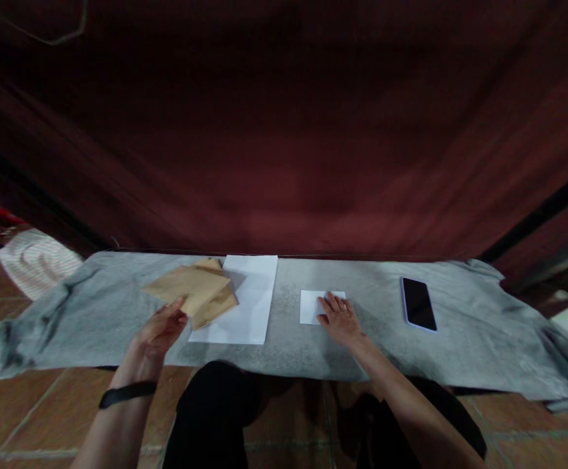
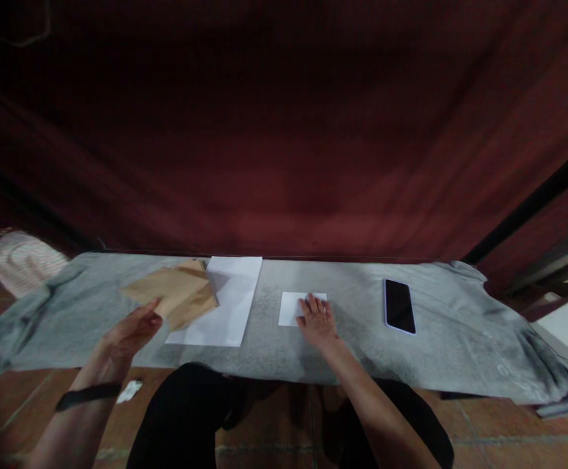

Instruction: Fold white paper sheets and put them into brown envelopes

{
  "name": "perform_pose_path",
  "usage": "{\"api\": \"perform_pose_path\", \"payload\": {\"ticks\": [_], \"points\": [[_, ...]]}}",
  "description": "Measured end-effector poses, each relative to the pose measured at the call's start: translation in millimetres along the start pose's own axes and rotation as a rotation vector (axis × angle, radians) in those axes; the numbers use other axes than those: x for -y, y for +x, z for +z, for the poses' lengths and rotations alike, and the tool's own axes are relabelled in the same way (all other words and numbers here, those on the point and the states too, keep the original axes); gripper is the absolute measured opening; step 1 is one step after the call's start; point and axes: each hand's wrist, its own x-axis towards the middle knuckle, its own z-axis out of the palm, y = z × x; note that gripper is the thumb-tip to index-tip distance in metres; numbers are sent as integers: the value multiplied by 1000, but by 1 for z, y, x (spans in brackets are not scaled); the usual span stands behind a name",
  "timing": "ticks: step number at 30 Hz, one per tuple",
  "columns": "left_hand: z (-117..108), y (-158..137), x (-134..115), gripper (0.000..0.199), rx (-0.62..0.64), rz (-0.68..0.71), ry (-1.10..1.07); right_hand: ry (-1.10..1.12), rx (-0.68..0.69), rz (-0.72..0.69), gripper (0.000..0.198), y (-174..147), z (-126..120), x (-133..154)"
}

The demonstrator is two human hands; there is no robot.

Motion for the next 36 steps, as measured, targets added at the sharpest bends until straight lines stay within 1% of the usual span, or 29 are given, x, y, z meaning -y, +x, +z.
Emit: {"api": "perform_pose_path", "payload": {"ticks": [2, 3, 4, 5, 6, 8, 10, 12, 13, 15, 17, 19, 23, 27, 30, 33, 35, 36], "points": [[23, -17, 4, 22, 120, -75, -89, 54, -20, 4, 52, 4, -7, 3], [38, -28, 8, 27, 167, -116, -138, 123, -30, -1, 52, 6, -10, 5], [55, -41, 14, 32, 226, -217, -262, 233, -35, -7, 53, 9, -13, 8], [71, -55, 21, 36, 262, -279, -360, 387, -33, -7, 55, 11, -16, 12], [88, -68, 29, 39, 294, -312, -419, 576, -19, 2, 56, 13, -19, 15], [117, -95, 44, 39, 356, -328, -465, 1002, 51, 47, 60, 16, -24, 24], [138, -116, 59, 36, 407, -356, -458, 1362, 146, 95, 66, 16, -27, 32], [151, -131, 71, 32, 445, -374, -459, 1579, 188, 112, 67, 17, -30, 38], [155, -135, 75, 30, 463, -379, -464, 1636, 176, 120, 64, 17, -31, 39], [159, -141, 82, 28, 492, -386, -475, 1689, 128, 163, 56, 19, -32, 40], [161, -144, 85, 27, 503, -408, -480, 1724, 109, 229, 49, 20, -33, 38], [161, -146, 85, 28, 499, -458, -485, 1763, 126, 280, 44, 21, -35, 35], [160, -151, 82, 29, 471, -571, -515, 1819, 201, 314, 34, 21, -42, 27], [162, -159, 78, 26, 449, -615, -527, 1838, 264, 298, 29, 18, -48, 19], [165, -166, 75, 19, 466, -621, -543, 1782, 224, 260, 34, 17, -48, 17], [166, -173, 79, 14, 472, -625, -551, 1697, 197, 237, 41, 18, -44, 18], [162, -177, 88, 14, 520, -625, -461, 1634, 160, 197, 42, 20, -43, 17], [159, -179, 94, 15, 572, -617, -377, 1597, 129, 159, 41, 22, -43, 16]]}}
